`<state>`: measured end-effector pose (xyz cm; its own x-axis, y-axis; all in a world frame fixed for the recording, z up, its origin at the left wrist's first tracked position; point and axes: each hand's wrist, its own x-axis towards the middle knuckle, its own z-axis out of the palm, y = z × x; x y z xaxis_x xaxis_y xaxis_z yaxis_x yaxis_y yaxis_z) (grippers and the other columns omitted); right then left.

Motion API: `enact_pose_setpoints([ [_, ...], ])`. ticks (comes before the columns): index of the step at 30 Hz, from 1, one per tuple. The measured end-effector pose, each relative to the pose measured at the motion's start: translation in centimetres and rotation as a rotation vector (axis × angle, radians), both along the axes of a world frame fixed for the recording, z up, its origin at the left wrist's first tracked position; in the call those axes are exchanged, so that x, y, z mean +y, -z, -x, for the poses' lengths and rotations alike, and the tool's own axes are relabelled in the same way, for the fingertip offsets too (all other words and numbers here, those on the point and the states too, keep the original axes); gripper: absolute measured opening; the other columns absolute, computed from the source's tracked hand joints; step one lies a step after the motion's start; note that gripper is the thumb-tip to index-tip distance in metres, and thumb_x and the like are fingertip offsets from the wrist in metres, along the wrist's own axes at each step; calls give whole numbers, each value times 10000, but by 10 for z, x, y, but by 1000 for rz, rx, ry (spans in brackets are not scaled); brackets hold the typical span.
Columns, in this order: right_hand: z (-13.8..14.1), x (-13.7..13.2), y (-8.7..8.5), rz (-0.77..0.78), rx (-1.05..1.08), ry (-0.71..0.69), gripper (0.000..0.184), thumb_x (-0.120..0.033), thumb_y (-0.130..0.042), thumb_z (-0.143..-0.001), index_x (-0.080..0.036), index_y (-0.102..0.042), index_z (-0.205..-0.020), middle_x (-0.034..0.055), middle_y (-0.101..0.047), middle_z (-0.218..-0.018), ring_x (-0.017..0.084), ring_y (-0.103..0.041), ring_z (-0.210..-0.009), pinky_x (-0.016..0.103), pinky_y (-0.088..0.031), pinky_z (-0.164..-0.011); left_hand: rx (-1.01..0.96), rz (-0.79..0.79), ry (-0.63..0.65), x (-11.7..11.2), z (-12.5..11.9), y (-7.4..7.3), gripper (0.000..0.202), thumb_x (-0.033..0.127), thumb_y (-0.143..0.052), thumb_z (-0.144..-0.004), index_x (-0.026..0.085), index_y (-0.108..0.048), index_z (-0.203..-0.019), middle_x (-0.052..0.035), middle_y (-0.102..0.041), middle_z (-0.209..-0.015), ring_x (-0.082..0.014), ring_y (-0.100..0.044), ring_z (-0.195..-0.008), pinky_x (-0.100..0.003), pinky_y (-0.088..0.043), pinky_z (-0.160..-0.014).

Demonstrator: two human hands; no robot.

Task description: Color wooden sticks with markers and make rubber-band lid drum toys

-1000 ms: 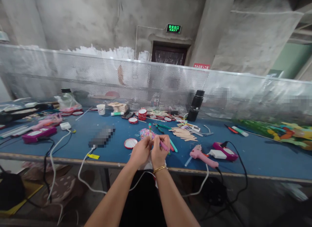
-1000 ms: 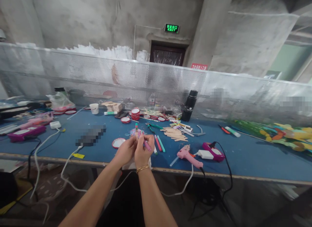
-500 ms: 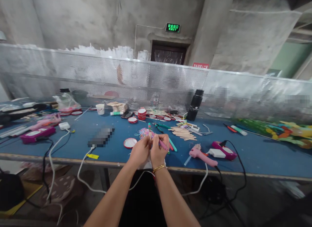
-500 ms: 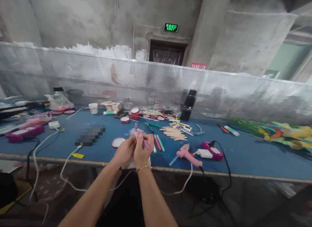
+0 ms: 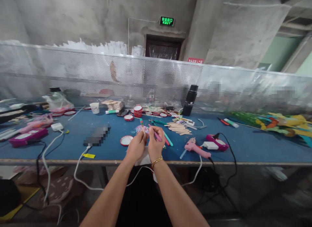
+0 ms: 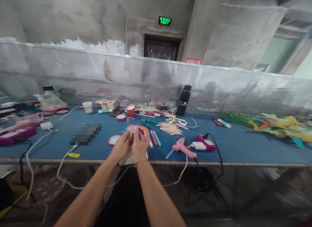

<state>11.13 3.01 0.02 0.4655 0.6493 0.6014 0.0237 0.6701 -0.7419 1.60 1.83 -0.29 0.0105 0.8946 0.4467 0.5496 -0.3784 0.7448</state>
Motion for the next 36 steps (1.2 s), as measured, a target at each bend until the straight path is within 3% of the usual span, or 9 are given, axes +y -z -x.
enact_pose_setpoints([
  [6,-50,-8,-13,47,-106,-5,365,-422,-455,-978,-169,-717,-1008,39,-723,-829,170,-671,-770,302,-528,-729,-47,-23,27,2,0,2,286,357,-379,-1034,236,-538,-829,10,-610,-709,-181,-550,-654,-291,-402,-646],
  [10,-90,-16,-10,99,-268,70,318,-401,-510,-942,-194,-700,-1091,61,-762,-940,202,-707,-840,342,-526,-800,-58,-31,23,1,-1,2,258,332,-394,-1020,238,-544,-833,10,-605,-700,-190,-547,-660,-301,-397,-654],
  [12,-99,-20,-6,126,-384,124,280,-403,-562,-913,-197,-703,-1040,72,-765,-948,226,-699,-860,375,-498,-849,-61,-28,18,1,-1,1,252,325,-396,-1017,238,-546,-834,5,-608,-700,-195,-549,-655,-306,-389,-646],
  [16,-99,-30,3,176,-645,219,150,-327,-637,-880,-221,-743,-894,48,-750,-847,241,-633,-869,401,-387,-922,-46,-35,24,-1,-2,-2,242,312,-397,-1016,239,-549,-842,-5,-616,-718,-207,-567,-685,-312,-381,-653],
  [21,-89,-35,11,249,-833,333,115,-247,-662,-889,-224,-752,-822,48,-743,-883,235,-577,-926,376,-302,-912,-29,-35,33,-2,-2,-1,249,308,-383,-1026,242,-538,-842,-5,-617,-726,-205,-573,-693,-306,-376,-643],
  [36,-81,-28,18,405,-1074,405,154,-300,-656,-961,-252,-801,-938,49,-772,-972,241,-571,-982,383,-272,-886,-44,-13,37,-1,-2,2,261,334,-375,-1032,245,-535,-847,-9,-604,-719,-201,-562,-671,-302,-380,-629],
])
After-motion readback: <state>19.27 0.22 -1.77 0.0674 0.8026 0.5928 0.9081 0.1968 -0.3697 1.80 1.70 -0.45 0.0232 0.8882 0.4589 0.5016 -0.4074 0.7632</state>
